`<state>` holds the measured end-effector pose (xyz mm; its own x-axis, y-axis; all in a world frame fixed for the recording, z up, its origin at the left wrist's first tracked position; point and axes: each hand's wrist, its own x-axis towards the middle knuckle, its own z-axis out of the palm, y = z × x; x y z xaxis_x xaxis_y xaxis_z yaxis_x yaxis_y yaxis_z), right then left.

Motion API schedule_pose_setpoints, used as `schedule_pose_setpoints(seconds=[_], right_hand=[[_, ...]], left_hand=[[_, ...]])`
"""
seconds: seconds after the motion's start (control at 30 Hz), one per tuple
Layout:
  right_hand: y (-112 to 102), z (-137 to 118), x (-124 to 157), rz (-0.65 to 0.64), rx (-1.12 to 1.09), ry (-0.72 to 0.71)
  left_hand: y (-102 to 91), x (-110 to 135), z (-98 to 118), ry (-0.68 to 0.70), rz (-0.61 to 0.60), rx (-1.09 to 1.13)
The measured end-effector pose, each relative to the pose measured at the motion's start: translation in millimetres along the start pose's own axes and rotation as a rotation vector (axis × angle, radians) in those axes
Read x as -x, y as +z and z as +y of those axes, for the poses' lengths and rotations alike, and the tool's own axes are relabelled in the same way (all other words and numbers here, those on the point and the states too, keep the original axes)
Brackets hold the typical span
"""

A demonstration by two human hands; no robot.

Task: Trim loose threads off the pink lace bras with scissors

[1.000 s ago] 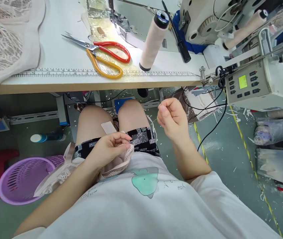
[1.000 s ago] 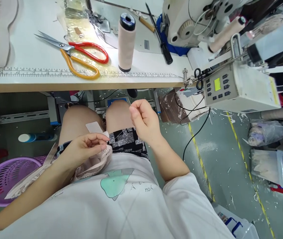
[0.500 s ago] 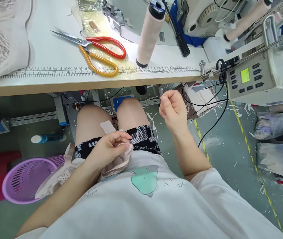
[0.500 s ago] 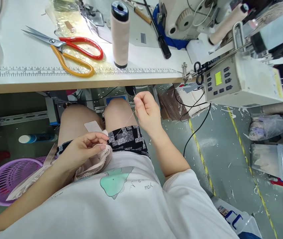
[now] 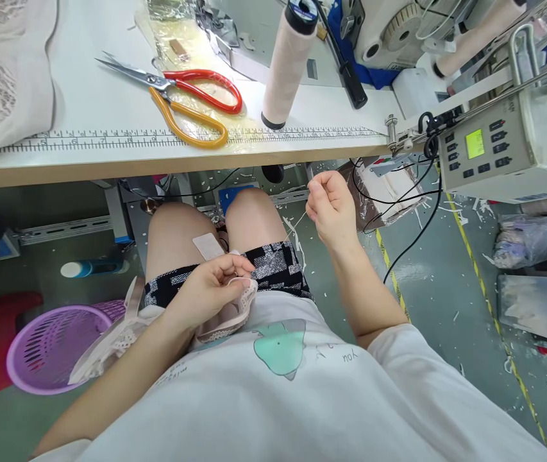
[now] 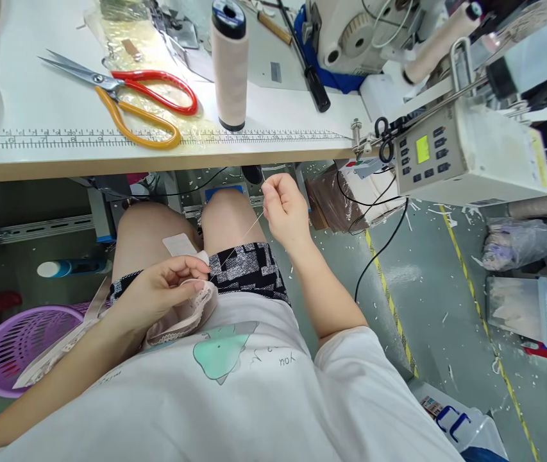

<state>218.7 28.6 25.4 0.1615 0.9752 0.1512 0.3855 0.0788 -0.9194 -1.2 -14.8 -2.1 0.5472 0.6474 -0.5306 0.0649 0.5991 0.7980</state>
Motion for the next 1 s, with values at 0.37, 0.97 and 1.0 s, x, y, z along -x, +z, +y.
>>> schedule_pose_setpoints(seconds=[0.37,0.97,1.0], right_hand=[[3,-6,0,-0.027,0.007,0.004],[3,-24,4,-0.036,-0.034,-0.021],[3,-25,4,-0.035,-0.024,-0.015]], left_hand=[[-0.7,0,0,-0.071,0.018,-0.062],[1.7,0,2,-0.019,-0.066,-0.191],[1.9,0,3,-0.020,-0.070,-0.199]])
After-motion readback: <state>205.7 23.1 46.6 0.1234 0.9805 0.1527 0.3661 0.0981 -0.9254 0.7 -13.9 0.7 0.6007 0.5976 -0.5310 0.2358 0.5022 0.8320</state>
